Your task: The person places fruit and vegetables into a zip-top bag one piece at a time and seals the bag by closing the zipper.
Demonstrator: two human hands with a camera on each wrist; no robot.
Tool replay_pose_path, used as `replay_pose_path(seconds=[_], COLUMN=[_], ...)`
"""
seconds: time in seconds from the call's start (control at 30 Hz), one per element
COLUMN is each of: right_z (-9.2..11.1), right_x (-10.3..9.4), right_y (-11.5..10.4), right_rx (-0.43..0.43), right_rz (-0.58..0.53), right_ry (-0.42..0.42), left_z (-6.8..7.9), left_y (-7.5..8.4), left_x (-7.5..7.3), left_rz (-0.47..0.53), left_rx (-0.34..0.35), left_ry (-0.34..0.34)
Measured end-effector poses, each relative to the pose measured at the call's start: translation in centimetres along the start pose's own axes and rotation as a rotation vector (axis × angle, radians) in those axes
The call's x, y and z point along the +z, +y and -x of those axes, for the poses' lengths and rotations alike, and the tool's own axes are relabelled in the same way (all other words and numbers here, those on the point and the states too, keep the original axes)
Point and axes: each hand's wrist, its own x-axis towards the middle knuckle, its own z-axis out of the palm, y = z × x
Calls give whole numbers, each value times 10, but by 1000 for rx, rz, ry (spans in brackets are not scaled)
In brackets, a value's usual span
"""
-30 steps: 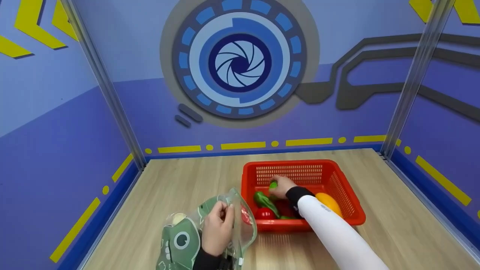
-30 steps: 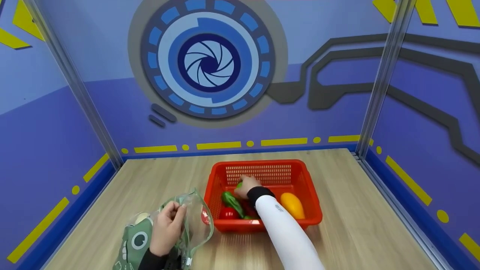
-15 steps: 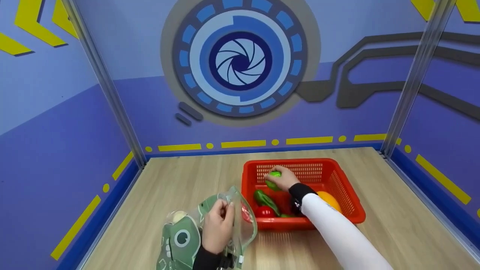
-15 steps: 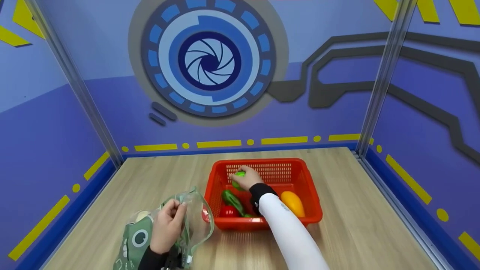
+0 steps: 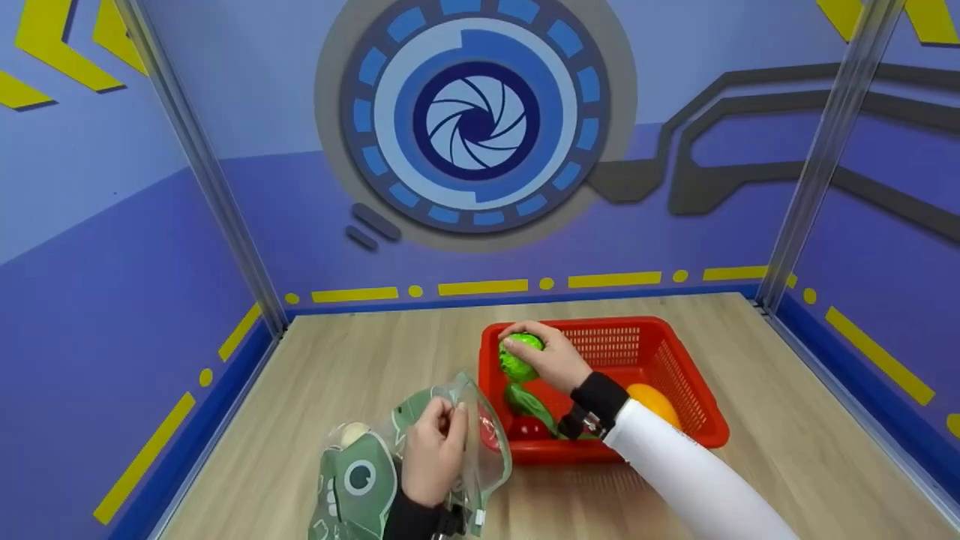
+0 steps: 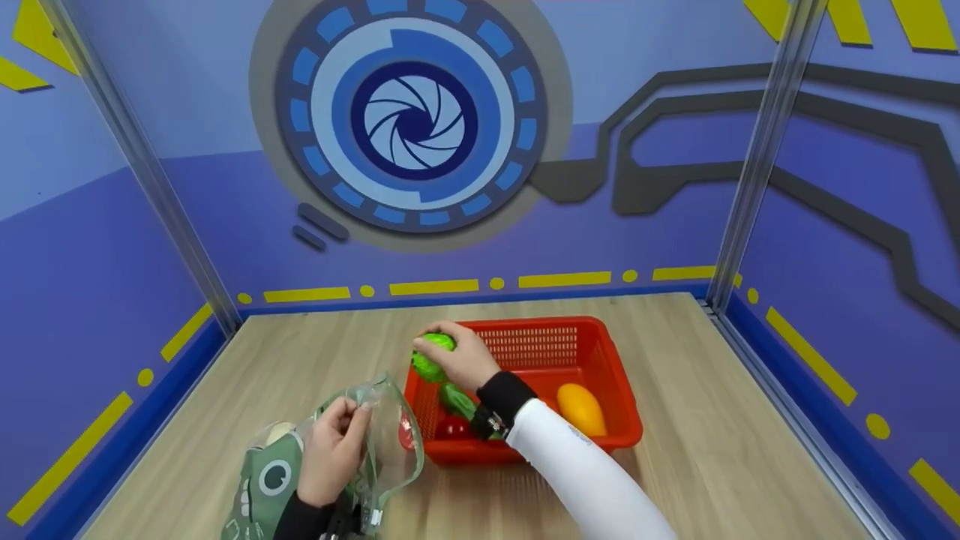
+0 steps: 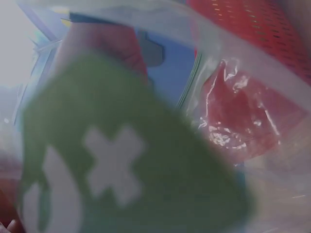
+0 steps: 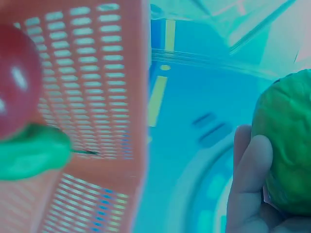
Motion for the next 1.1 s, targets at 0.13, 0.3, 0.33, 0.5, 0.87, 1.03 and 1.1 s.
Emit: replay_pose_path(seconds=[0.13,0.3,0.33,0.5,0.87,1.03,1.1], right_z=[11,29,32,38,31,30,29], right_x=[12,40,45,68,99,111,115], right_y=[-13,-9,-7,2,8,6,6], right_rx=[-35,-24,-22,-28,17,30,51], right_rz=[-10,-50,-56,-46,78,-23,-96], right_ry=[-52,-150,-164,-175,-205,-324,-366], left_z=[-1,0,0,0,2,3,3], left_y=[0,-1,-1,-1,4,5,6], left_x=[0,-1,-1,-2,-7,-5,-5], left_rz=[-4,-11,-8,7,-1,-26,-29], left_rx=[-22,-34,-29,-3,35,86,86], left_ry=[-9,-7,-5,16,51,83,81])
